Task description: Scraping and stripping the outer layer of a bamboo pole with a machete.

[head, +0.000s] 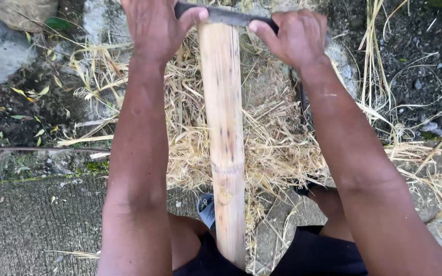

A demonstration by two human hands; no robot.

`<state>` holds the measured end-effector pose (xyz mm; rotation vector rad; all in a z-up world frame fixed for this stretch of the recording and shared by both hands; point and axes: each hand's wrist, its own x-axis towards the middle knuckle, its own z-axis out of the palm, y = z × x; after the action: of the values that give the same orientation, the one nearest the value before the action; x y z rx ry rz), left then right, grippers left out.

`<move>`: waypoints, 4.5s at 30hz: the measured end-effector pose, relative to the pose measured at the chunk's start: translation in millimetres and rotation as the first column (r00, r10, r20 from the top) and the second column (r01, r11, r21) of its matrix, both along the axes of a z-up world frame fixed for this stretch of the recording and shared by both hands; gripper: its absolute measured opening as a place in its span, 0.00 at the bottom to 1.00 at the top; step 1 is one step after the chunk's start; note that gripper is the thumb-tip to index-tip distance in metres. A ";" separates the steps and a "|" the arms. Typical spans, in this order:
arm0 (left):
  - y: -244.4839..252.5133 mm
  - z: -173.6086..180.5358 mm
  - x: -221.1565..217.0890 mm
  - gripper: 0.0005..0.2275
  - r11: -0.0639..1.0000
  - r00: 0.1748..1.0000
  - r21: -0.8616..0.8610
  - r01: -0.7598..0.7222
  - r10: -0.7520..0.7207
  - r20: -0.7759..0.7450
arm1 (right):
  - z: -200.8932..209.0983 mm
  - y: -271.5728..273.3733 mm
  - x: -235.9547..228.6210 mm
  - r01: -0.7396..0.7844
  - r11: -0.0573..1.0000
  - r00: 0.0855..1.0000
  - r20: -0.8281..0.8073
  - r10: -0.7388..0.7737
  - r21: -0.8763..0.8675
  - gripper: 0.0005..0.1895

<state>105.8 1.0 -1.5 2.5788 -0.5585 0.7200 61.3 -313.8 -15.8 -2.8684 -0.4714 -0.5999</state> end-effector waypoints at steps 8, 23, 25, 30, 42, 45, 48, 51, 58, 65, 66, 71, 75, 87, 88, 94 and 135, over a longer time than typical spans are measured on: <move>5.3 -8.5 -69.4 0.31 0.998 0.996 0.056 -0.036 0.041 -0.082 | -7.8 11.7 -55.8 -0.042 0.999 0.993 -0.109 0.038 -0.034 0.38; 1.9 -20.9 -269.5 0.27 0.998 0.948 0.038 -0.040 0.050 -0.315 | -49.9 18.1 -241.1 -0.011 1.000 0.954 -0.299 0.008 -0.006 0.34; 0.9 -22.4 -293.4 0.27 0.999 0.976 -0.007 -0.045 0.042 -0.212 | -58.3 14.1 -260.6 -0.030 0.999 0.962 -0.274 0.024 -0.017 0.36; 3.3 -14.7 -344.4 0.24 0.997 0.965 -0.028 -0.068 0.058 -0.256 | -67.1 15.5 -303.1 -0.112 0.993 0.977 -0.185 0.107 -0.020 0.38; 42.2 27.8 -285.1 0.16 0.942 0.997 0.328 0.076 -0.062 -0.053 | -35.2 57.7 -289.0 -0.021 0.993 0.988 0.152 0.004 0.112 0.21; 48.7 41.6 -242.6 0.10 0.870 0.987 0.471 0.144 -0.092 -0.132 | -19.1 83.0 -273.9 -0.004 0.985 0.988 0.156 -0.023 0.172 0.21; 49.3 35.3 -216.2 0.07 0.814 0.973 0.542 0.209 -0.119 -0.196 | -29.1 84.1 -266.7 0.110 0.959 0.939 -0.343 -0.015 0.259 0.24; 41.6 29.6 -202.4 0.11 0.827 0.967 0.508 0.243 -0.167 -0.190 | -53.9 74.3 -246.0 0.142 0.936 0.949 -0.315 -0.036 0.322 0.21; 29.3 25.5 -190.7 0.11 0.864 0.989 0.486 0.129 -0.076 -0.127 | -98.9 50.2 -169.0 0.182 0.921 0.967 -0.230 -0.106 0.343 0.32; 20.4 31.9 -183.7 0.13 0.817 0.984 0.576 0.031 0.078 -0.163 | -116.4 34.7 -119.2 0.064 0.917 0.969 -0.242 0.036 0.394 0.31; 20.1 32.3 -183.7 0.13 0.815 0.982 0.579 0.036 0.079 -0.172 | -121.6 33.2 -115.1 0.067 0.916 0.967 -0.251 0.038 0.396 0.31; 11.6 48.4 -190.8 0.13 0.803 0.989 0.596 -0.003 0.091 -0.118 | -129.4 27.3 -109.4 -0.187 0.977 0.982 0.061 0.182 0.099 0.26; 18.7 40.1 -225.2 0.15 0.794 0.972 0.607 0.031 0.117 -0.202 | -103.4 40.8 -131.4 -0.203 0.976 0.944 0.249 0.215 -0.075 0.25; 15.7 41.9 -217.8 0.14 0.775 0.951 0.632 -0.014 0.205 -0.230 | -110.6 38.7 -112.1 -0.199 0.905 0.969 -0.060 0.238 0.375 0.27; 16.4 39.8 -209.3 0.14 0.779 0.952 0.627 -0.015 0.203 -0.230 | -109.4 38.1 -101.2 -0.192 0.912 0.972 -0.057 0.227 0.363 0.26; 13.7 44.7 -101.3 0.14 0.759 0.962 0.641 -0.115 0.247 -0.119 | -72.7 31.1 4.6 -0.092 0.943 0.993 -0.038 0.110 0.319 0.21; -2.5 52.4 -201.9 0.19 0.748 0.891 0.663 -0.009 0.307 -0.335 | -132.2 32.3 -79.4 -0.235 0.875 0.947 -0.104 0.305 0.423 0.20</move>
<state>-96.1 -1.5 51.0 3.3310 -0.4969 -0.0582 -18.1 -281.5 -147.9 -2.3752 -0.6255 -0.3517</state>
